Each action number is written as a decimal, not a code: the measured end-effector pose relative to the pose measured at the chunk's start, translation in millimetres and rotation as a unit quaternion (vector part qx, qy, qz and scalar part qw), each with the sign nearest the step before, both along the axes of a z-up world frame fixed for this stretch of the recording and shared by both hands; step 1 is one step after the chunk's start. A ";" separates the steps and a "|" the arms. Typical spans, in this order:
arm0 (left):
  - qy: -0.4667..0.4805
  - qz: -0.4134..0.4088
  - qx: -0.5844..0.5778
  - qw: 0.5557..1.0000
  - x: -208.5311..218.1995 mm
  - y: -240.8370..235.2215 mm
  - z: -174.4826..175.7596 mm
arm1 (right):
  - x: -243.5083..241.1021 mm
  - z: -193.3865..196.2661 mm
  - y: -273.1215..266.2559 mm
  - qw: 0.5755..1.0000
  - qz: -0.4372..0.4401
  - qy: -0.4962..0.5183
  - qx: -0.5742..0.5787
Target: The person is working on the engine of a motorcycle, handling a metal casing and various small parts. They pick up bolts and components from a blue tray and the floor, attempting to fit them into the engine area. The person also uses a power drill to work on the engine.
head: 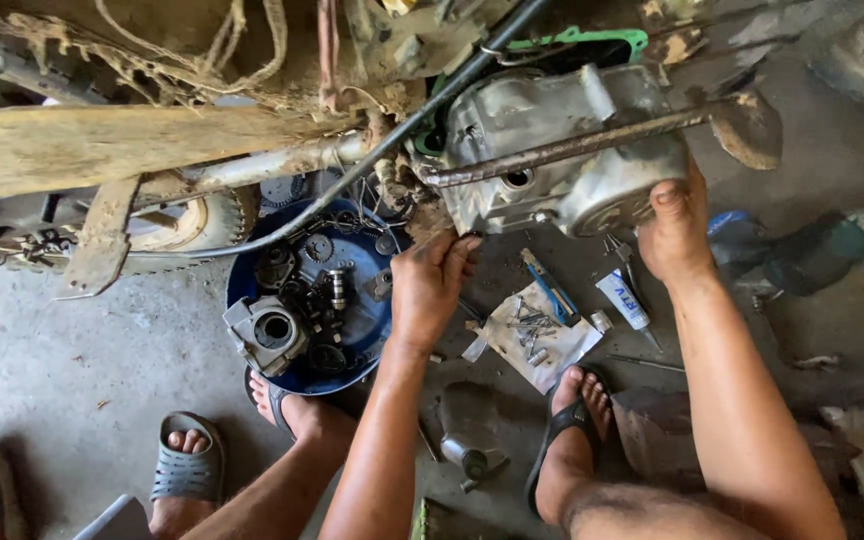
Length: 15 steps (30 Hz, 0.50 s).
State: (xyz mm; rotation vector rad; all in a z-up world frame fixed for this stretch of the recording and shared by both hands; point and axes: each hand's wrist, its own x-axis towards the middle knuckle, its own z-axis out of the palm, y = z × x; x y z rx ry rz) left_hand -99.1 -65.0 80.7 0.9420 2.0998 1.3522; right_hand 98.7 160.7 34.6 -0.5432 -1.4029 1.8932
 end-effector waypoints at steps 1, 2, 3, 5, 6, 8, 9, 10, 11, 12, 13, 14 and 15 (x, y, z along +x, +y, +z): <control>-0.002 -0.003 -0.001 1.000 1.0 0.7 -0.5 | -0.6 3.2 -1.5 1.000 -0.003 -0.002 -0.001; 0.006 0.004 -0.003 1.000 1.6 0.6 -0.9 | -1.9 5.5 -3.7 1.000 -0.007 -0.004 0.003; 0.014 0.011 -0.004 1.000 2.6 0.7 -1.6 | -2.9 7.5 -5.6 1.000 -0.012 -0.007 0.008; 0.018 0.018 0.010 1.000 6.3 1.7 -3.1 | -2.1 3.8 -3.2 1.000 -0.012 -0.005 0.010; 0.020 0.026 0.025 0.999 9.7 1.7 -4.3 | 0.6 1.4 -3.2 1.000 -0.012 -0.005 0.012; 0.004 0.034 0.026 0.999 14.3 3.4 -9.4 | -0.9 -5.7 0.7 1.000 -0.018 -0.006 0.025; -0.009 0.045 0.030 0.998 16.6 5.0 -11.1 | -1.4 -8.5 3.3 0.999 -0.020 -0.005 0.042; -0.010 0.040 0.027 0.999 16.7 4.3 -16.9 | -1.2 -8.9 4.8 0.999 -0.025 -0.006 0.039; 0.021 0.041 0.012 0.999 16.6 3.4 -22.1 | -1.1 -8.6 6.2 0.999 -0.019 -0.011 0.049; 0.053 0.043 0.000 0.998 15.3 3.5 -26.8 | -3.1 -7.3 9.6 0.998 -0.011 -0.014 0.061; 0.055 0.040 0.001 0.998 17.3 3.9 -25.0 | -1.2 -7.1 7.1 0.998 -0.015 -0.013 0.061; 0.019 0.047 -0.001 0.999 18.3 4.4 -22.7 | -1.5 -6.3 5.9 0.999 -0.015 -0.006 0.043; -0.016 0.054 -0.003 0.998 18.8 5.0 -19.7 | -2.5 -4.8 4.7 1.000 -0.015 0.002 0.024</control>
